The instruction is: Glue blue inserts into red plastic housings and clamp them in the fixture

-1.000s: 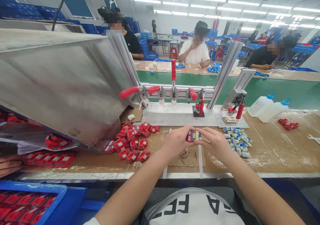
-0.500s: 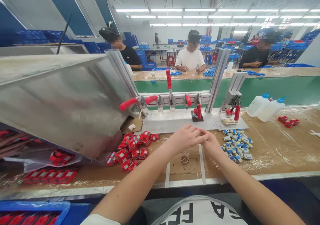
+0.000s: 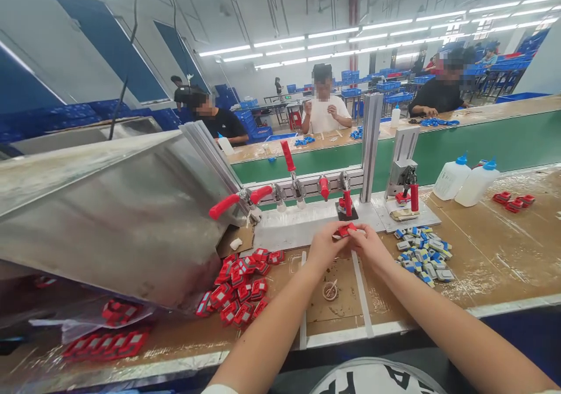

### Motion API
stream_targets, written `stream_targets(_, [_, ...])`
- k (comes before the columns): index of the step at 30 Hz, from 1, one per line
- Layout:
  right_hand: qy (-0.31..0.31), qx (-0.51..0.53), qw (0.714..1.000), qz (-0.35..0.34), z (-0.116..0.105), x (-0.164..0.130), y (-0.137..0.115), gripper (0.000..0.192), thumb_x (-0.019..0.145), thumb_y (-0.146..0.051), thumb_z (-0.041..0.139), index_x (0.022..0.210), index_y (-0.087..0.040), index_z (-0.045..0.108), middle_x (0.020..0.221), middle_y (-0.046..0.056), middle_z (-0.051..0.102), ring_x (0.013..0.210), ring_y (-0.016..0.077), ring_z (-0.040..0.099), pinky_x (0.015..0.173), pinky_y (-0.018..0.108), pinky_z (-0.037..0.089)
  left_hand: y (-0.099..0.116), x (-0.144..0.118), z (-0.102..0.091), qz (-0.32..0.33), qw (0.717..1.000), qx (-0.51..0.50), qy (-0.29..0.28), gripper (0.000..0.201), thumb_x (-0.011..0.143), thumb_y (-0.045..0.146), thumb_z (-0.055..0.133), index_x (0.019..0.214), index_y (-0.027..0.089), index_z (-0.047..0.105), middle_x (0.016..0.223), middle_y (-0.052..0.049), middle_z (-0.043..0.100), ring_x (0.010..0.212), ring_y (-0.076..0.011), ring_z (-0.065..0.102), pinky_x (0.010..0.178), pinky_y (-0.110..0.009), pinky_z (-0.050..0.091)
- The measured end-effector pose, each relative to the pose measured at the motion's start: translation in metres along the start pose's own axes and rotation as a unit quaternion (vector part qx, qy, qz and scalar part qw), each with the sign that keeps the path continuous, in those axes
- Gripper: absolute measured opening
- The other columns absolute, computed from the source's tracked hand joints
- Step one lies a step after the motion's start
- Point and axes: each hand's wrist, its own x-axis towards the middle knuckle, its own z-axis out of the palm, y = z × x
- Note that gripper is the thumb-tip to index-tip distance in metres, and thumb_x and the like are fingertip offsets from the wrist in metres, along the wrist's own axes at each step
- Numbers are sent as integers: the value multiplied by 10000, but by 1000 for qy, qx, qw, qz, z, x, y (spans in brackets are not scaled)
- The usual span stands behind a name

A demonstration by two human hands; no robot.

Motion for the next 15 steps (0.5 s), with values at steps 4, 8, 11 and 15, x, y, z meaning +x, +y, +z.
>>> stream_targets(4, [67, -212, 968, -115, -13, 41, -23, 436, 841, -668, 575, 902, -244, 495, 869, 21, 644, 870, 226, 602, 762, 358, 486, -15, 19, -9, -70, 997, -22, 30, 337, 822, 294, 765, 1150, 226, 723, 1071, -33, 769, 842, -169, 698, 787, -289, 564])
stream_targets(8, [17, -238, 961, -137, -14, 67, -47, 385, 845, -612, 583, 787, -242, 495, 753, -22, 579, 800, 200, 541, 772, 344, 436, -29, 43, -17, -92, 995, 30, 17, 334, 816, 248, 753, 1149, 220, 734, 1051, -32, 779, 783, -163, 690, 769, -286, 549])
stream_targets(11, [-14, -224, 963, -150, -8, 59, -62, 374, 873, -616, 531, 829, -246, 495, 717, -36, 557, 722, 180, 527, 714, 327, 426, -34, 58, -9, -93, 995, 43, 1, 356, 798, 235, 777, 1152, 222, 747, 1023, -31, 786, 744, -163, 690, 747, -286, 545])
stream_targets(15, [-58, -103, 978, -170, -1, 35, -86, 359, 870, -577, 607, 1005, -252, 535, 754, -35, 603, 653, 152, 504, 640, 293, 413, -36, 79, 13, -88, 995, 56, -6, 396, 767, 225, 822, 1158, 239, 764, 996, -28, 789, 781, -181, 706, 816, -304, 545])
